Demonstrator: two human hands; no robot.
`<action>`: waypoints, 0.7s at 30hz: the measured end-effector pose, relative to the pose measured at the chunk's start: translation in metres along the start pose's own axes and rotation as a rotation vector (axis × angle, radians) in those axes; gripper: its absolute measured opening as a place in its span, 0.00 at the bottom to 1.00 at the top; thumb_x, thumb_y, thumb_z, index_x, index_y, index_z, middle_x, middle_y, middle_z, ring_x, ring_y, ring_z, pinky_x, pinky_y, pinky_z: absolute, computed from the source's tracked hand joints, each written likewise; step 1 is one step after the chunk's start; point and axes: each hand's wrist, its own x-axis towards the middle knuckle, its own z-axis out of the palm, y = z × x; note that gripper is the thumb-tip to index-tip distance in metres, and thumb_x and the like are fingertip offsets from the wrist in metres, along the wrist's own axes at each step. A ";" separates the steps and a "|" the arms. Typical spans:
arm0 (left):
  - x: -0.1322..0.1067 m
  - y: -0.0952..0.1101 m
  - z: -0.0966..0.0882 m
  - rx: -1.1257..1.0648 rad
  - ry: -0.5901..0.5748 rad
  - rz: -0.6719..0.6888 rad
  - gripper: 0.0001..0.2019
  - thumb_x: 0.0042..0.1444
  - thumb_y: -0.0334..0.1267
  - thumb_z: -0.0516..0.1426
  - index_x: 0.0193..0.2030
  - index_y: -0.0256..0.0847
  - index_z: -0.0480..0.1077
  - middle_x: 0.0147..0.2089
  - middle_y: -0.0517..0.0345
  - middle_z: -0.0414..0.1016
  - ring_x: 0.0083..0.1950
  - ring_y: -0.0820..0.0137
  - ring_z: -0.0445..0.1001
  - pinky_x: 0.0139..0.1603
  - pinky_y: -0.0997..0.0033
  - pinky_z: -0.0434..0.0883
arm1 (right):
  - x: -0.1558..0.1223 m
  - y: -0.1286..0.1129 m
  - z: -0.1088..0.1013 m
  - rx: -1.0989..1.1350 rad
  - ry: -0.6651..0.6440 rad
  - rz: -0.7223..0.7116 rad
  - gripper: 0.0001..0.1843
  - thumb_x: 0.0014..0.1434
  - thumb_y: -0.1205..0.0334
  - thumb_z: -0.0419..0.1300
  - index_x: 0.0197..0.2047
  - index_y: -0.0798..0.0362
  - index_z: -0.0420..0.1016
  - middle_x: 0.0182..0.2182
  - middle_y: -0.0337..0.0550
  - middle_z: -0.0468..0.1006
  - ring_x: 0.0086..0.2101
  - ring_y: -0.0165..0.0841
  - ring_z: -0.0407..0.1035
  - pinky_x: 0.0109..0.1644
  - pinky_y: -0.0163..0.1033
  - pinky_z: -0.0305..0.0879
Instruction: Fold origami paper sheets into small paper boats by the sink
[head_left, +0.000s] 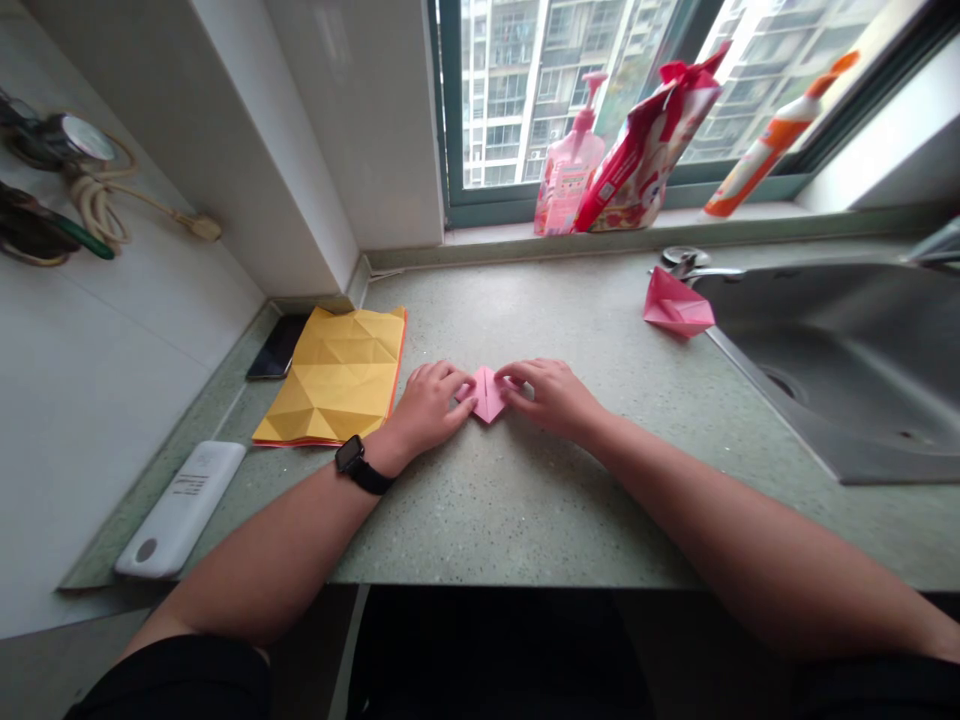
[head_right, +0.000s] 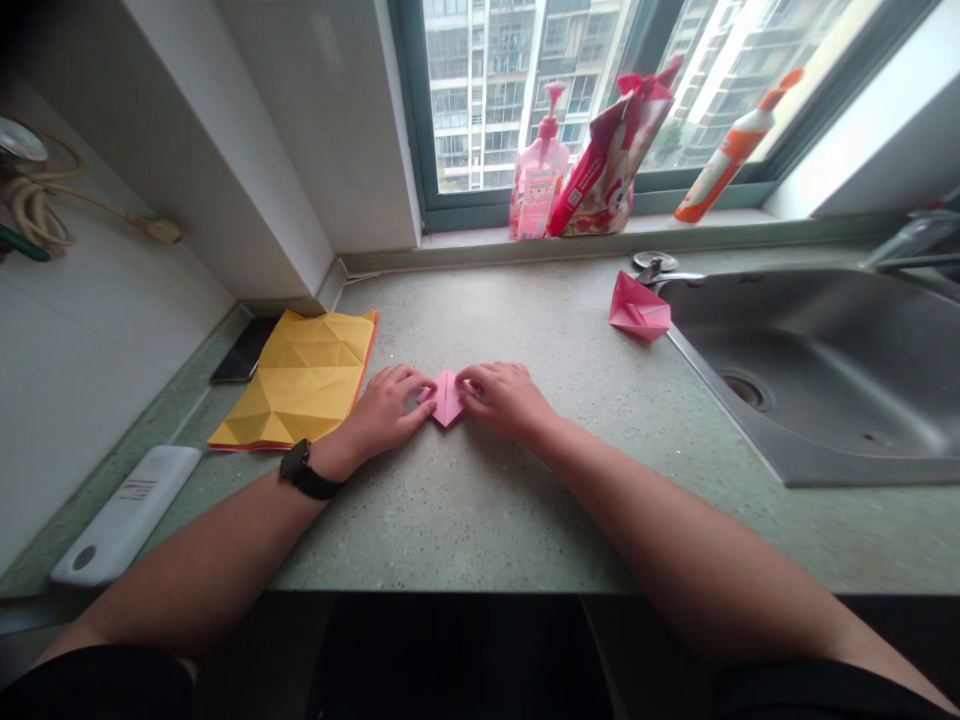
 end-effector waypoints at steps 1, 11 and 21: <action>0.000 0.000 0.000 0.008 -0.006 0.004 0.09 0.71 0.41 0.62 0.53 0.43 0.79 0.53 0.50 0.80 0.56 0.57 0.77 0.65 0.49 0.73 | 0.000 0.001 0.001 -0.021 0.001 -0.006 0.06 0.70 0.61 0.64 0.46 0.46 0.84 0.43 0.45 0.88 0.45 0.42 0.80 0.52 0.48 0.68; 0.005 0.002 0.003 -0.006 -0.017 0.122 0.06 0.70 0.37 0.61 0.49 0.44 0.80 0.63 0.49 0.81 0.66 0.54 0.76 0.72 0.44 0.70 | 0.003 0.013 0.013 -0.038 0.021 -0.159 0.11 0.70 0.64 0.65 0.49 0.43 0.89 0.57 0.45 0.87 0.58 0.47 0.77 0.64 0.55 0.68; 0.004 0.006 -0.002 0.006 -0.154 0.085 0.11 0.71 0.43 0.61 0.56 0.45 0.77 0.71 0.47 0.77 0.76 0.50 0.69 0.81 0.32 0.55 | 0.002 0.009 0.007 -0.124 -0.050 -0.148 0.10 0.67 0.56 0.70 0.51 0.36 0.87 0.58 0.37 0.87 0.64 0.48 0.74 0.74 0.63 0.57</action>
